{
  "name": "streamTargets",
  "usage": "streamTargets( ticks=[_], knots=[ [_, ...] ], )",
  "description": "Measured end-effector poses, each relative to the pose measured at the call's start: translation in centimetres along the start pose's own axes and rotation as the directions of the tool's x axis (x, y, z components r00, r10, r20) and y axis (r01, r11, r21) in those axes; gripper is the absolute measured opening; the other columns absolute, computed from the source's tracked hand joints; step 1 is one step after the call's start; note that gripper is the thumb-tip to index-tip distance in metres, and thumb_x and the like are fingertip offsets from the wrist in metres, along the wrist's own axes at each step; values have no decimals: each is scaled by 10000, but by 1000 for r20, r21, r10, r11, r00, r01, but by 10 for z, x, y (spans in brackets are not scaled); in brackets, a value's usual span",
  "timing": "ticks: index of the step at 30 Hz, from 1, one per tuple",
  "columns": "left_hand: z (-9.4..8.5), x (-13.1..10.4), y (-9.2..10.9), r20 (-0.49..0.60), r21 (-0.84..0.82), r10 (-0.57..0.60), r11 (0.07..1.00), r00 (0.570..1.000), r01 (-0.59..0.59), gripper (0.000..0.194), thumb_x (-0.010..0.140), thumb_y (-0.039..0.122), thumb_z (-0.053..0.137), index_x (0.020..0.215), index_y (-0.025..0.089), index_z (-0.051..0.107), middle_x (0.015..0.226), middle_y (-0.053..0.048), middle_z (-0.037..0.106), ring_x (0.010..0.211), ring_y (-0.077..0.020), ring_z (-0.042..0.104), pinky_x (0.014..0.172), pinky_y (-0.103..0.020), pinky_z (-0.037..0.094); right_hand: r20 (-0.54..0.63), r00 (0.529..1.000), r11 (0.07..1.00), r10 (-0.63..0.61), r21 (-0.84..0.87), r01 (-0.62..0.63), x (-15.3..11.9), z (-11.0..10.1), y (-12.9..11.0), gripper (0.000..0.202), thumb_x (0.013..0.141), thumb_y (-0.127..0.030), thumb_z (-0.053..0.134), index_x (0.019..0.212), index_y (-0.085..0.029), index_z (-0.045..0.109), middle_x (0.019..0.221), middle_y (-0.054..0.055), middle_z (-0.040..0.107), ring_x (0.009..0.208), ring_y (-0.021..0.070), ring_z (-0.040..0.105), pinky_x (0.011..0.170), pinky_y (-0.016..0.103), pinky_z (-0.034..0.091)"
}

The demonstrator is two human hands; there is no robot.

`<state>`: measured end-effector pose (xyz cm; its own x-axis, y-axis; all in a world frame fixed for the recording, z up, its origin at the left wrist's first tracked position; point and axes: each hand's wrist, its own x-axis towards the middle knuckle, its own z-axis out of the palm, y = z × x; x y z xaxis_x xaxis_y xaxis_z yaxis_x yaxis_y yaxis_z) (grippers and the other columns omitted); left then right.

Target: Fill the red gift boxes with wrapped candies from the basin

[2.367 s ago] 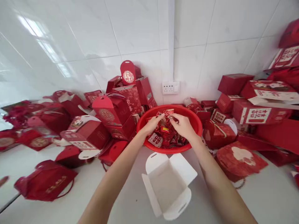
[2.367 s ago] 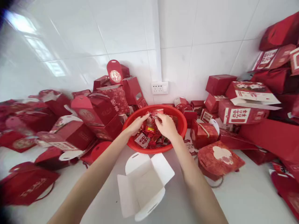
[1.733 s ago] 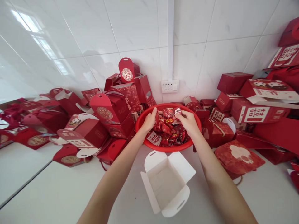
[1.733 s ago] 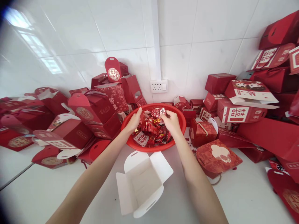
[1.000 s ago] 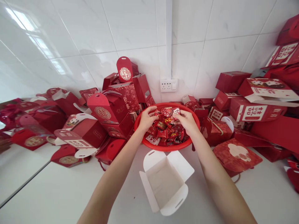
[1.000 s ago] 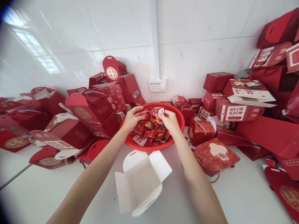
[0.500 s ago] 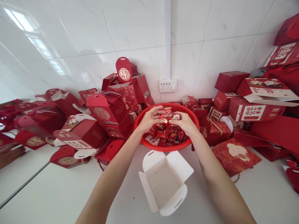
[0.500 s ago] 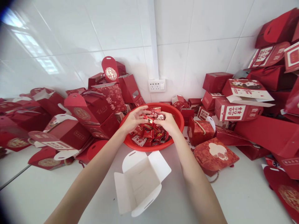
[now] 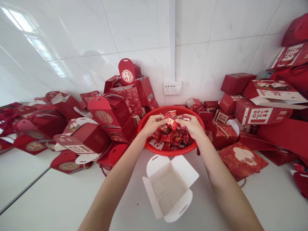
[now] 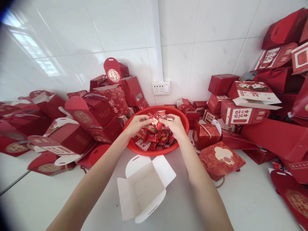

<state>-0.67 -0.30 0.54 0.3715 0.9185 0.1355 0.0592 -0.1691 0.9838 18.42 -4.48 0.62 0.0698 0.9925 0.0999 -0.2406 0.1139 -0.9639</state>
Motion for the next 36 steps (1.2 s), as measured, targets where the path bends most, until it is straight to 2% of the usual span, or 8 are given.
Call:
streamTargets(
  ticks=[7, 16, 21, 23, 25, 27, 32, 36],
  knots=[
    [1, -2, 1, 116, 37, 56, 997, 992, -61, 440, 610, 532, 883, 720, 149, 698, 670, -1, 663, 599, -126, 606, 631, -265, 512, 40, 991, 991, 127, 38, -128, 3, -2, 1, 190, 745, -359, 803, 749, -190, 718, 716, 25, 734, 634, 150, 675, 562, 242, 558],
    [4, -4, -2, 148, -1, 81, 997, 986, -82, 435, 654, 493, 864, 879, 143, 735, 720, -29, 724, 669, -179, 690, 690, -310, 574, 230, 943, 971, 239, -73, -228, -8, 3, -4, 289, 611, -131, 863, 871, -143, 737, 742, 71, 767, 619, 209, 718, 477, 272, 570],
    [4, -4, -1, 121, 48, 48, 997, 992, -54, 339, 702, 414, 805, 906, 153, 732, 758, -47, 756, 674, -175, 717, 677, -280, 569, 103, 983, 988, 153, -33, -150, -2, 0, -3, 126, 673, -130, 757, 776, -175, 699, 623, 23, 720, 525, 156, 663, 428, 213, 493],
    [4, -5, -5, 281, 239, -101, 970, 954, 32, 225, 713, 381, 763, 770, 164, 743, 691, -46, 747, 624, -173, 701, 623, -263, 551, 29, 992, 992, 124, -7, -124, 1, -2, -2, 99, 686, -147, 718, 760, -194, 671, 619, 10, 714, 548, 165, 678, 458, 227, 516],
    [5, -7, -11, 425, 493, -329, 866, 843, 89, 177, 729, 360, 721, 719, 189, 762, 640, -40, 740, 586, -183, 690, 579, -262, 533, -20, 994, 994, 108, 13, -108, 2, -4, -2, 109, 676, -155, 697, 762, -205, 653, 650, 5, 723, 585, 179, 701, 492, 246, 543],
    [6, -8, -16, 436, 659, -462, 748, 772, 75, 185, 753, 369, 684, 720, 210, 774, 613, -30, 732, 551, -192, 673, 551, -270, 510, -44, 994, 995, 102, 25, -101, 2, -4, -2, 122, 659, -154, 688, 761, -207, 648, 677, 4, 730, 593, 182, 707, 496, 250, 546],
    [8, -5, -19, 320, 783, -294, 617, 901, -77, 103, 719, 321, 708, 741, 236, 762, 671, -12, 722, 648, -202, 640, 622, -272, 433, -60, 992, 993, 110, 46, -107, -1, -1, -5, 135, 644, -143, 674, 762, -206, 652, 674, 0, 727, 589, 176, 700, 498, 246, 544],
    [10, -4, -17, 294, 834, -264, 541, 919, -111, 97, 645, 308, 765, 703, 239, 728, 597, 2, 658, 597, -200, 583, 595, -279, 373, -46, 991, 991, 123, 66, -120, -3, 1, -6, 108, 670, -159, 698, 751, -210, 648, 664, 0, 724, 587, 174, 696, 501, 249, 546]
  ],
)
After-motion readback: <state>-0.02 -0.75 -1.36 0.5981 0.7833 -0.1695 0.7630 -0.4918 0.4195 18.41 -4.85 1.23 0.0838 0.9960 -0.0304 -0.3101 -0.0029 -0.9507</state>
